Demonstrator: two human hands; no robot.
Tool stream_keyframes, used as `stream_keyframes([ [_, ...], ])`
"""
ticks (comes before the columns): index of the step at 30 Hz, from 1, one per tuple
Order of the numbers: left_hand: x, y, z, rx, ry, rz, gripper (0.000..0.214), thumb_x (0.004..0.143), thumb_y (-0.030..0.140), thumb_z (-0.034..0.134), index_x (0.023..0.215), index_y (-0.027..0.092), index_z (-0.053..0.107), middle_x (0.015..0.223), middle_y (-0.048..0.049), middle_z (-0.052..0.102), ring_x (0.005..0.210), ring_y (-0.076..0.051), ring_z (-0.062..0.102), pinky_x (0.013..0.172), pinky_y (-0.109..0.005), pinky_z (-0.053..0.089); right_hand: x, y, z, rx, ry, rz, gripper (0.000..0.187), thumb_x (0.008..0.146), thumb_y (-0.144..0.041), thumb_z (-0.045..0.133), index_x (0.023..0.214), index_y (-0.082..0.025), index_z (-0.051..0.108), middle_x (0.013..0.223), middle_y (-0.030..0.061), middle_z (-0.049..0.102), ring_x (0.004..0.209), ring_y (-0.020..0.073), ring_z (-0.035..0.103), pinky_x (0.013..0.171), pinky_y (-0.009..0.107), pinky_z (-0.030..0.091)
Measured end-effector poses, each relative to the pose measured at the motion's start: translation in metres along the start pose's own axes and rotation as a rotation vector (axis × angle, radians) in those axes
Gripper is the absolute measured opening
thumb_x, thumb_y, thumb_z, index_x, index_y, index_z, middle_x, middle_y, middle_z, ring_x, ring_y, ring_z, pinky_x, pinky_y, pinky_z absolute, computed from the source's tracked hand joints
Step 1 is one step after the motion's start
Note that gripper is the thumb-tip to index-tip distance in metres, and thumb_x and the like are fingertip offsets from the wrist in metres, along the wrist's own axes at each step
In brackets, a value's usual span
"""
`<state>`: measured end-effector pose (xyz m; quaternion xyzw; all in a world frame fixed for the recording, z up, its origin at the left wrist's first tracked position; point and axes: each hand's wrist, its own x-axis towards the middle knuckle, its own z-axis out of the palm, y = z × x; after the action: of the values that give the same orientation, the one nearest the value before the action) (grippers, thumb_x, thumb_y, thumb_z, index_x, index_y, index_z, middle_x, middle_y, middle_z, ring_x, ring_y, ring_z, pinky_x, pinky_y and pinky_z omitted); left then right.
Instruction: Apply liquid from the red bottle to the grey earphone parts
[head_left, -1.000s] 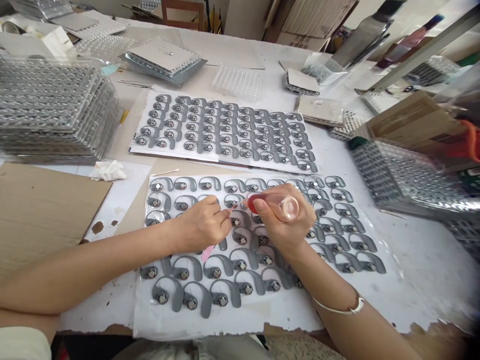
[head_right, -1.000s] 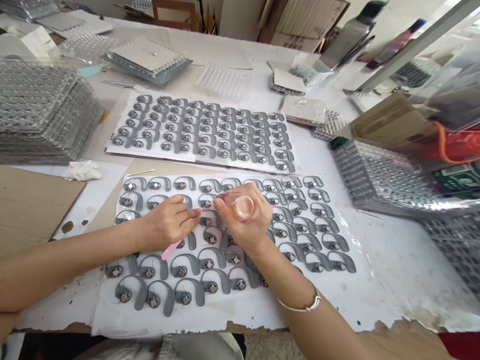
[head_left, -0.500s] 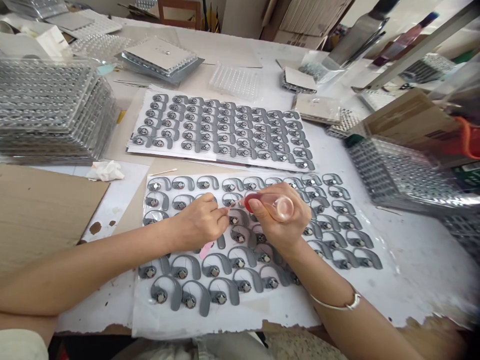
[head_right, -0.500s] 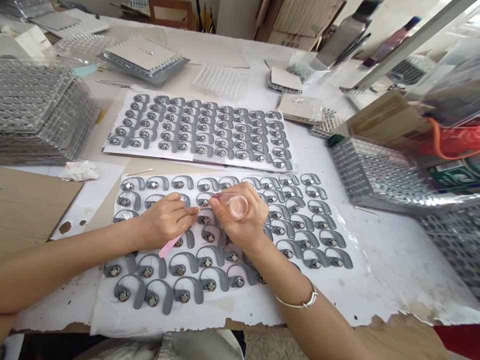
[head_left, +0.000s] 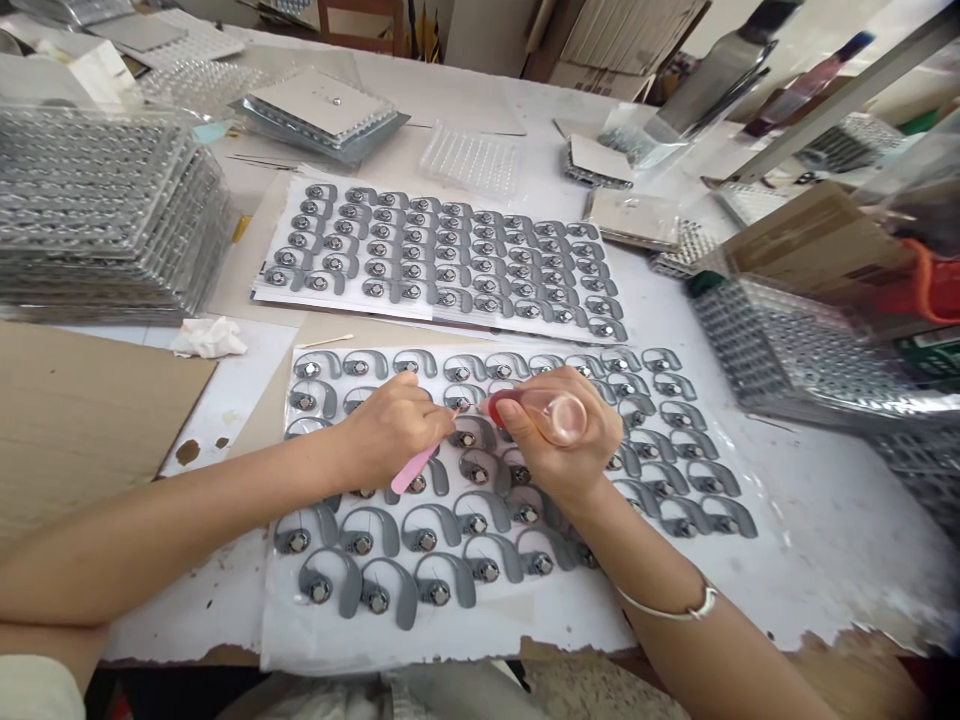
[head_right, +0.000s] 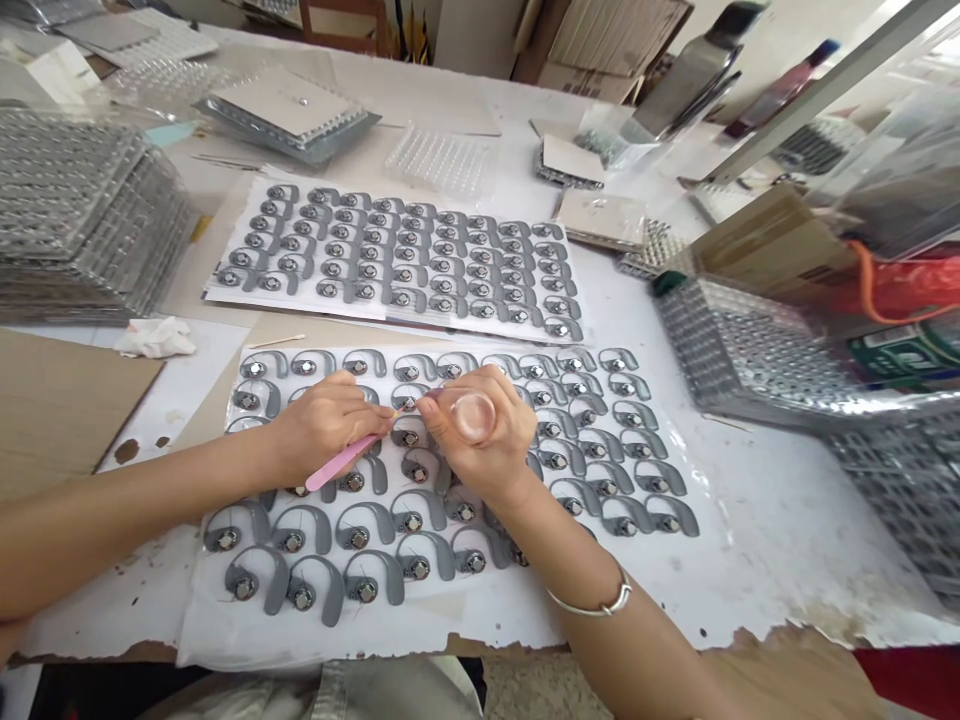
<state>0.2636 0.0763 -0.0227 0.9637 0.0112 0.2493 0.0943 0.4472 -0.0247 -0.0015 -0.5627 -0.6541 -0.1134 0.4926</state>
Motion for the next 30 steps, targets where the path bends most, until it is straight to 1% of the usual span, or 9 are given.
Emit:
stream_keyframes([
  [5, -0.0004, -0.0023, 0.0011, -0.078, 0.027, -0.029, 0.013, 0.085, 0.013, 0.048, 0.079, 0.015, 0.060, 0.069, -0.0065, 0.069, 0.061, -0.018, 0.063, 0.066, -0.032, 0.040, 0.0002, 0.0002, -0.0001, 0.000, -0.001, -0.035, 0.016, 0.076, -0.017, 0.073, 0.076, -0.022, 0.057, 0.069, -0.0010, 0.063, 0.062, 0.0139, 0.058, 0.055, 0.029, 0.048],
  [11, -0.0005, -0.0024, 0.0028, -0.075, 0.026, -0.049, 0.012, 0.084, 0.012, 0.050, 0.079, 0.015, 0.061, 0.070, -0.0058, 0.070, 0.060, -0.017, 0.063, 0.066, -0.031, 0.040, -0.0010, 0.0011, 0.0001, 0.003, -0.005, -0.059, 0.018, 0.075, -0.015, 0.074, 0.076, -0.020, 0.056, 0.070, -0.0004, 0.063, 0.063, 0.0134, 0.057, 0.057, 0.028, 0.049],
  [16, 0.0001, -0.0025, 0.0013, -0.101, 0.004, -0.077, 0.015, 0.086, 0.015, 0.049, 0.080, 0.016, 0.063, 0.074, -0.0066, 0.071, 0.063, -0.016, 0.063, 0.069, -0.031, 0.042, -0.0012, 0.0013, -0.0005, 0.010, -0.012, -0.058, 0.018, 0.074, -0.015, 0.074, 0.076, -0.021, 0.056, 0.070, -0.0003, 0.063, 0.064, 0.0138, 0.058, 0.057, 0.028, 0.049],
  [22, 0.0018, -0.0027, -0.0018, -0.113, -0.004, -0.090, 0.016, 0.086, 0.016, 0.049, 0.078, 0.016, 0.063, 0.069, -0.0051, 0.070, 0.062, -0.016, 0.064, 0.070, -0.031, 0.043, -0.0025, 0.0013, -0.0011, 0.044, -0.024, -0.049, 0.017, 0.074, -0.013, 0.073, 0.076, -0.020, 0.058, 0.070, 0.0005, 0.063, 0.065, 0.0138, 0.057, 0.058, 0.029, 0.049],
  [30, 0.0031, -0.0031, -0.0046, -0.206, -0.015, -0.156, 0.017, 0.083, 0.016, 0.050, 0.078, 0.017, 0.067, 0.069, -0.0040, 0.072, 0.061, -0.016, 0.064, 0.072, -0.032, 0.043, -0.0031, -0.0005, 0.0003, 0.073, -0.017, -0.025, 0.016, 0.075, -0.014, 0.073, 0.076, -0.019, 0.057, 0.070, 0.0001, 0.063, 0.064, 0.0130, 0.057, 0.059, 0.028, 0.049],
])
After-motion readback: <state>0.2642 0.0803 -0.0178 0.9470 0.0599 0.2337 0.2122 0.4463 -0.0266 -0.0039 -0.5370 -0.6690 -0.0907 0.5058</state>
